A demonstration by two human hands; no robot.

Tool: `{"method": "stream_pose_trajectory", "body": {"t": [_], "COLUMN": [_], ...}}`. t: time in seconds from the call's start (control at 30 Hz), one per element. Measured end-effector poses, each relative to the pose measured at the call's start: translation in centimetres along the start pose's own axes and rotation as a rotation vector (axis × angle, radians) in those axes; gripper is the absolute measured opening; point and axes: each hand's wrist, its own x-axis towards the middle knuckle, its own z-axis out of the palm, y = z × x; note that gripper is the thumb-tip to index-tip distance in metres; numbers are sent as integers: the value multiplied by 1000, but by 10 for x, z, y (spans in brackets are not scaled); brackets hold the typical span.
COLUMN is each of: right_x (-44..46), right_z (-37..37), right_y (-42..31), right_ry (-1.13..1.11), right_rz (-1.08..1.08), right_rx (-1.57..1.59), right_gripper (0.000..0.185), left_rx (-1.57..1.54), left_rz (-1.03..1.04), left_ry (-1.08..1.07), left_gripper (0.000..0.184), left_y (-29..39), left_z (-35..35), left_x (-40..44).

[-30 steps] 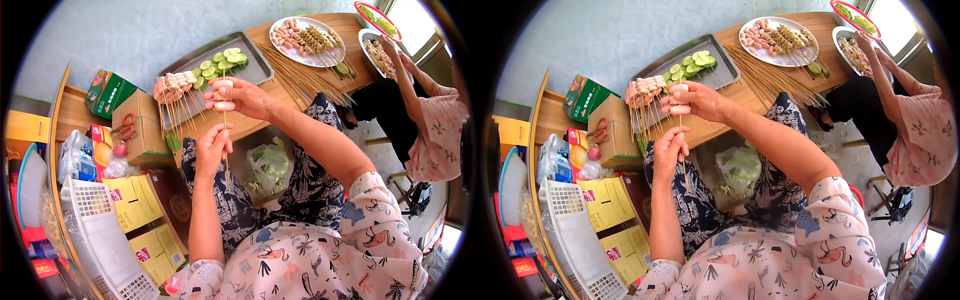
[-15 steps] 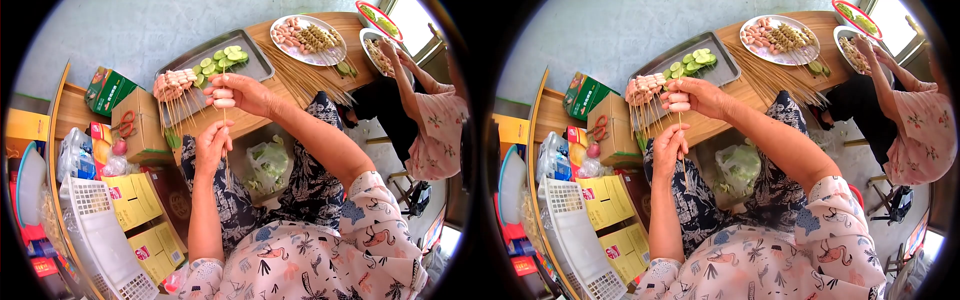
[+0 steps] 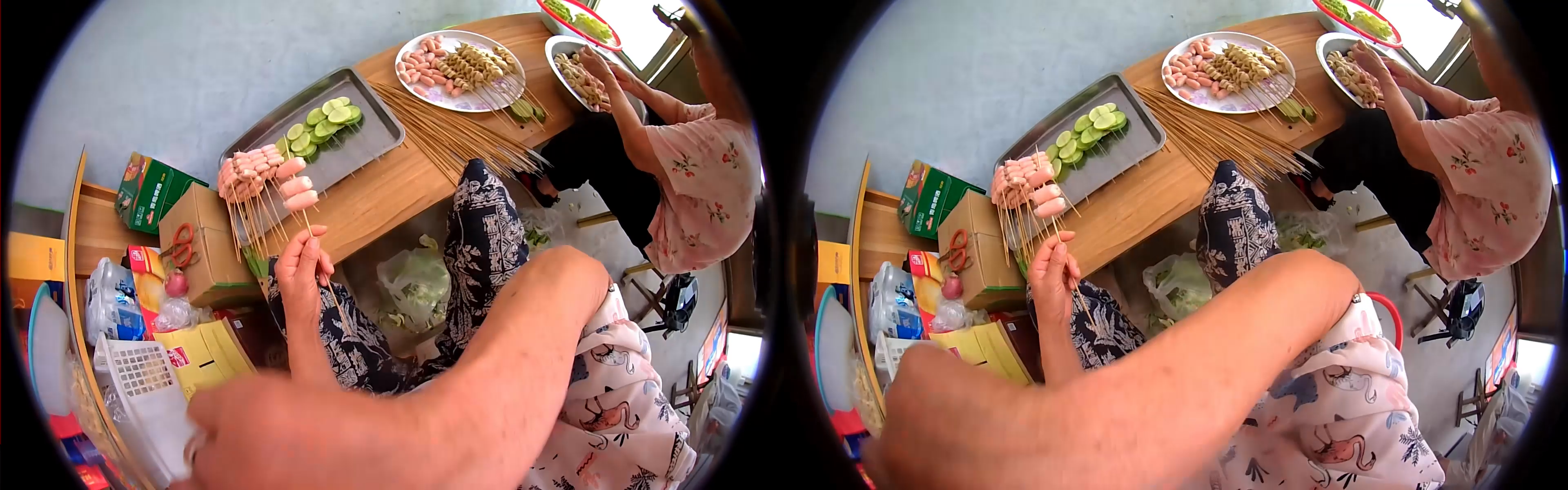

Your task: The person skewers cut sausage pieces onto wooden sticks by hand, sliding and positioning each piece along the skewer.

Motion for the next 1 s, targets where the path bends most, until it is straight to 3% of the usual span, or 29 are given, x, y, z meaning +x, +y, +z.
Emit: {"method": "stream_pose_trajectory", "body": {"t": [0.2,0.3,0.43,0.5,0.53,0.57,0.6,0.67,0.73,0.83,0.93,0.97,1.0], "right_x": [5,6,-6,-37,-66,-90,-120,-189,-221,-232,-268,-252,-234], "right_z": [6,-1,-16,-9,-22,-40,-53,-71,-89,-96,-79,-83,-86], "right_y": [-30,-19,60,152,203,236,276,366,406,424,524,506,488], "right_ry": [40,48,-151,-163,159,249,319,403,390,435,436,281,280], "right_rz": [-192,-171,274,355,456,794,901,890,1045,1233,1099,1227,1222], "right_rx": [192,191,-92,-470,-235,140,134,-272,-536,-542,-777,-761,-757], "right_gripper": [30,32,30,25,21,18,19,22,25,32,31,29,29], "left_rx": [21,-37,-106,-250,-245,-236,-226,-229,-229,-206,-184,-168,-166], "left_rz": [-1,-17,-48,-35,-78,-93,-106,-104,-109,-132,-136,-135,-135], "left_ry": [-16,-10,16,122,116,127,137,134,135,165,157,158,164], "left_gripper": [24,23,22,23,23,23,23,23,23,23,24,24,24], "left_y": [-3,-3,7,4,9,11,11,10,10,9,8,7,7], "left_z": [6,3,-15,-24,-26,-27,-30,-32,-32,-27,-25,-25,-24], "left_x": [1,5,17,22,24,22,20,18,17,17,18,19,19]}}
